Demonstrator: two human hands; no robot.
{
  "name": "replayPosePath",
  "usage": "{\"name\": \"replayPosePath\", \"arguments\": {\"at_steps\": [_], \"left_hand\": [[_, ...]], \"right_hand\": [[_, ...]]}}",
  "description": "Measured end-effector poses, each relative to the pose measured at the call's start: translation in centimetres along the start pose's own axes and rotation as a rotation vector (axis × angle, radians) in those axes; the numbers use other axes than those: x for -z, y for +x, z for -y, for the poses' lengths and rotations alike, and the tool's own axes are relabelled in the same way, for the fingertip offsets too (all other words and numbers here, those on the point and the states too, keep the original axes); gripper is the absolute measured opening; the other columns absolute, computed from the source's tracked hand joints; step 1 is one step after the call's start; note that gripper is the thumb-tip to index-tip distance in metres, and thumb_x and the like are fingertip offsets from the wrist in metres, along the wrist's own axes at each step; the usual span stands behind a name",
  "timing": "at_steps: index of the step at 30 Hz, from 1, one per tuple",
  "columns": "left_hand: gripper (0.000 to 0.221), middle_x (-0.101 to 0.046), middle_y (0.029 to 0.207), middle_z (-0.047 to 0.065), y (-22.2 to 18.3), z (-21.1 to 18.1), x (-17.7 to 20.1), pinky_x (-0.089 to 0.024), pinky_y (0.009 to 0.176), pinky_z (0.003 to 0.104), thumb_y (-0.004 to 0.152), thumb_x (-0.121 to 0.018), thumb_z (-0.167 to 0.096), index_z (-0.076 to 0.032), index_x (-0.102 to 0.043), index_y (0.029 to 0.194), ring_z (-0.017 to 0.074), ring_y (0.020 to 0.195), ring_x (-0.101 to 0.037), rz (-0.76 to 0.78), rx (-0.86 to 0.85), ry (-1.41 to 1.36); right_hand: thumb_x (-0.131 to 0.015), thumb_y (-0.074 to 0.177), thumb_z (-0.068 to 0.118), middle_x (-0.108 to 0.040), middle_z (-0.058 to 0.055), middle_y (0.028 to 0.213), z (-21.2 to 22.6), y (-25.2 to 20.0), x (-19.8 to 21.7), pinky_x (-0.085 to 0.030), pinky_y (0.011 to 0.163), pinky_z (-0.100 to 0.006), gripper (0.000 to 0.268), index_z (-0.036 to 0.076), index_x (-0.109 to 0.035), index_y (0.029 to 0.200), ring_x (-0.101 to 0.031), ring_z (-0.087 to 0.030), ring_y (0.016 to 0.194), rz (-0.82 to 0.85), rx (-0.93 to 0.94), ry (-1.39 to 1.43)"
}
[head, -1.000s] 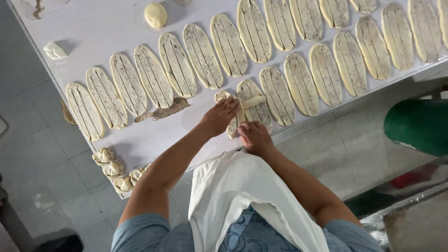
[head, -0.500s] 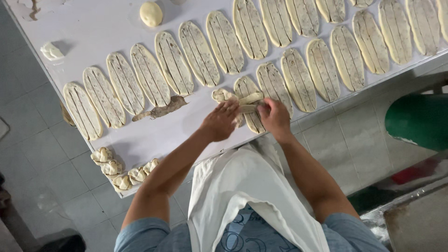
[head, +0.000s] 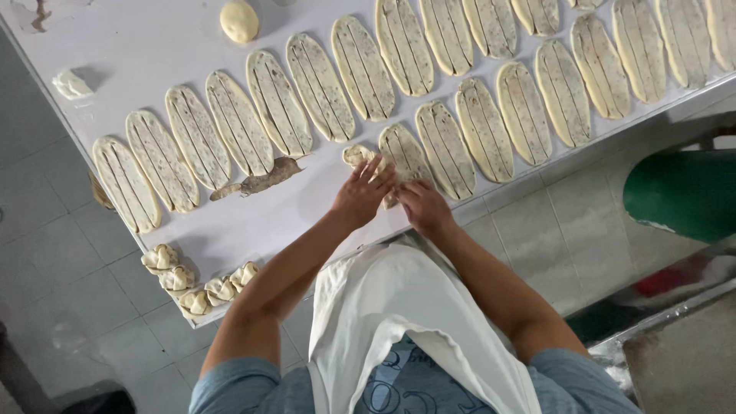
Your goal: The person shapes dough pieces into braided knots and rolls on a white table.
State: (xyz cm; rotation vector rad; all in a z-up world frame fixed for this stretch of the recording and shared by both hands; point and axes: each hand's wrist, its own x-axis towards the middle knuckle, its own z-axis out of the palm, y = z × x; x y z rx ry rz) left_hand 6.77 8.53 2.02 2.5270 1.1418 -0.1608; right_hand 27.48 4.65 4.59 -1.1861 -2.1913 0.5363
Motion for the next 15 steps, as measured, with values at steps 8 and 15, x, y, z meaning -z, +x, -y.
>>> {"name": "replayPosePath", "arguments": {"at_steps": [8,15], "left_hand": [[0.048,-0.051,0.155,0.006,-1.0,0.3,-0.9,-0.032,0.13,0.045,0.094,-0.056,-0.004,-0.012,-0.062,0.141,0.0278,0.153,-0.039,-0.377,0.042,-0.195],[0.042,-0.061,0.122,0.015,-1.7,-2.7,-3.2,-0.045,0.103,0.046,0.089,-0.072,-0.019,0.002,-0.067,0.126,0.0344,0.118,-0.055,-0.45,-0.021,-0.266]], "right_hand": [[-0.073,0.089,0.018,-0.069,-0.01,0.1,0.6,-0.3,-2.6,-0.05,0.087,-0.046,0.015,0.012,-0.072,0.103,-0.063,-0.034,0.096,0.093,-0.15,-0.04],[-0.076,0.094,0.033,-0.074,-0.014,0.089,-3.3,-0.7,-2.0,-0.055,0.073,-0.044,0.027,0.006,-0.071,0.093,-0.071,-0.033,0.082,0.022,-0.707,0.091]]}}
